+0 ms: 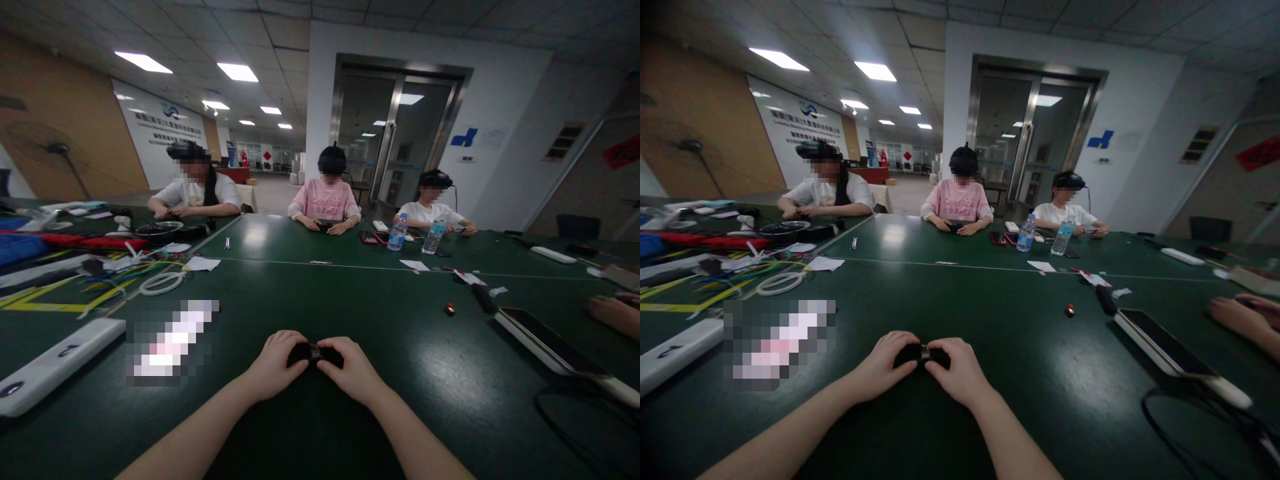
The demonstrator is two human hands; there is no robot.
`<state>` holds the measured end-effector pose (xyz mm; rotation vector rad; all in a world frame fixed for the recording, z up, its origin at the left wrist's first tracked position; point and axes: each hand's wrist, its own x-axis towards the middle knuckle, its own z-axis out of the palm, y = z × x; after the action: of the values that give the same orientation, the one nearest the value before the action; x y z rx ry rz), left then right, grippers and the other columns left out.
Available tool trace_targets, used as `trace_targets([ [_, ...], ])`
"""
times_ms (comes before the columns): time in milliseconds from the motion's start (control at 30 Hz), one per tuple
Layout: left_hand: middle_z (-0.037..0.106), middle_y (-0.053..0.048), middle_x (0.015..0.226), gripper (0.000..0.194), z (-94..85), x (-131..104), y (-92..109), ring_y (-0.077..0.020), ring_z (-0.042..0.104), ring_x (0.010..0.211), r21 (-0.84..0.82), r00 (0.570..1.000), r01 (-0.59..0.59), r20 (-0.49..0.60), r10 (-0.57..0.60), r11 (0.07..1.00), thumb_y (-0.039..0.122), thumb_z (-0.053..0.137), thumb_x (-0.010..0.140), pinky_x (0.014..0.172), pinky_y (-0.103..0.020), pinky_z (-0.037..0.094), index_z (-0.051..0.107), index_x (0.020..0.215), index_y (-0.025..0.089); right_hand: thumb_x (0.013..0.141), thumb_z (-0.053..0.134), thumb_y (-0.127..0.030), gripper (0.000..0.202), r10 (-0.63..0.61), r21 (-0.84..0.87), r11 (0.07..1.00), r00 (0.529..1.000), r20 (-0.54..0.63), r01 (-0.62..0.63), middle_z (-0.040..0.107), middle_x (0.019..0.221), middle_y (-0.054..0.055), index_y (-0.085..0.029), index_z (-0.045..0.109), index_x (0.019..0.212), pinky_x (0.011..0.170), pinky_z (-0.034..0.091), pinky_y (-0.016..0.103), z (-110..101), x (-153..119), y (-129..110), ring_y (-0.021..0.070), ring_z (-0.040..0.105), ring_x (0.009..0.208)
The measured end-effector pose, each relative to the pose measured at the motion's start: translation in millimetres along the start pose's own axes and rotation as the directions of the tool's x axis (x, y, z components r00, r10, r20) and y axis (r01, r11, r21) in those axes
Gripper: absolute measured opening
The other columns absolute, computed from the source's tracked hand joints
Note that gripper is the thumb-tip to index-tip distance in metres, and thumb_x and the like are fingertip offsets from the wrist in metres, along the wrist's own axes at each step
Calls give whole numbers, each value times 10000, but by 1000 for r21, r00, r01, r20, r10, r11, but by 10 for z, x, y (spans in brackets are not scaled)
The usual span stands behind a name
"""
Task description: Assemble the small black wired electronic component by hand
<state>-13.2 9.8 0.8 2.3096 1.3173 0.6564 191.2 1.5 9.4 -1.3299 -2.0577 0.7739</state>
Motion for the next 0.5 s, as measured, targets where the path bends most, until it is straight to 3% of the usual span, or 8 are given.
trace_targets([
  [133,588,-63,1102,298,10,2,2,-239,498,1081,8,1000,3,-14,-3,1000,281,590,762,958,-417,358,555,1051,216,733,626,-311,263,-35,-21,999,999,5,35,630,1053,22,-264,624,992,928,382,381,16,25,-16,208,532,1029],
  [500,576,-51,1130,323,8,-5,-49,-236,486,1096,-23,1000,-21,7,22,1000,293,584,772,963,-413,356,547,1088,240,746,623,-335,234,27,-46,999,999,43,-25,610,1084,0,-292,638,975,940,362,382,19,38,4,199,509,1064],
])
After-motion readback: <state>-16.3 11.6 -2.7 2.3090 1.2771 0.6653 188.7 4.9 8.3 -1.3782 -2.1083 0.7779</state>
